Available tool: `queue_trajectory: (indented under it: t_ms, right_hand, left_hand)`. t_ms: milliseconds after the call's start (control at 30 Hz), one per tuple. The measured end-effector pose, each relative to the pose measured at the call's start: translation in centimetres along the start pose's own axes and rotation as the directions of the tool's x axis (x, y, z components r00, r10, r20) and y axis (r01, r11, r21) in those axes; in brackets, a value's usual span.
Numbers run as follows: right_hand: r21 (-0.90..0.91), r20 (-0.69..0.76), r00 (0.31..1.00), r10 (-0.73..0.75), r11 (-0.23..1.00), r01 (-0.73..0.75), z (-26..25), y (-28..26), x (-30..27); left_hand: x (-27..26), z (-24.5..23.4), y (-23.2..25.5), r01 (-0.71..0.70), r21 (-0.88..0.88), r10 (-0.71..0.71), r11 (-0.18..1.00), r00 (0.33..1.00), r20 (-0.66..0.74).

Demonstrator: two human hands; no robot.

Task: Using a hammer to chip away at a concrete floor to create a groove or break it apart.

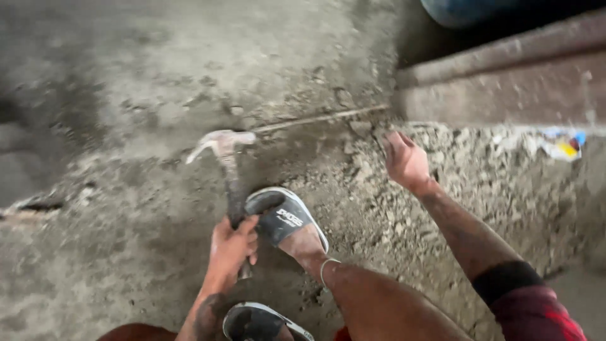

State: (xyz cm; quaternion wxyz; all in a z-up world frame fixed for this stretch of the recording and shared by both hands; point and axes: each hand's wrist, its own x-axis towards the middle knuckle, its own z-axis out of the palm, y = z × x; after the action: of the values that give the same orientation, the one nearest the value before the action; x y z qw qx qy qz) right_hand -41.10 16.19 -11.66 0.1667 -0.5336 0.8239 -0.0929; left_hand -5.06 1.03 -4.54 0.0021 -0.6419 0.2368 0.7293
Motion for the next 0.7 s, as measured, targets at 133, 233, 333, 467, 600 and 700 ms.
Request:
queue_trajectory:
  t_ms: [133,233,333,467,600,700]
  right_hand:
    - [-0.09,-0.007,0.987,0.16,0.983,-0.16,-1.1,0.9,-2.6]
    - [-0.094,-0.006,0.941,0.34,0.936,-0.339,-0.5,3.8,-6.4]
    - [-0.089,-0.04,0.895,0.444,0.891,-0.446,0.7,7.2,-10.6]
    - [0.104,0.016,0.66,0.751,0.655,-0.748,-2.2,6.2,-12.1]
    - [0.237,-0.011,0.573,0.819,0.559,-0.795,-1.3,8.9,-13.6]
    - [0.234,-0.188,0.644,0.742,0.671,-0.704,-0.4,8.6,-12.0]
  left_hand:
    - [0.8,0.7,-0.6,0.051,-0.136,-0.052,0.989,0.999,-0.001]
    - [0.8,1.2,-0.7,0.041,-0.113,-0.042,0.993,0.999,-0.01]
    - [1.3,0.9,-1.2,0.081,-0.111,-0.081,0.991,0.997,0.004]
    - [1.3,0.9,-1.4,0.097,-0.154,-0.092,0.983,0.995,0.043]
    - [2.2,0.5,-2.2,0.053,-0.183,-0.042,0.982,0.997,0.066]
    - [2.0,1.0,-2.2,0.044,-0.182,-0.034,0.982,0.998,0.06]
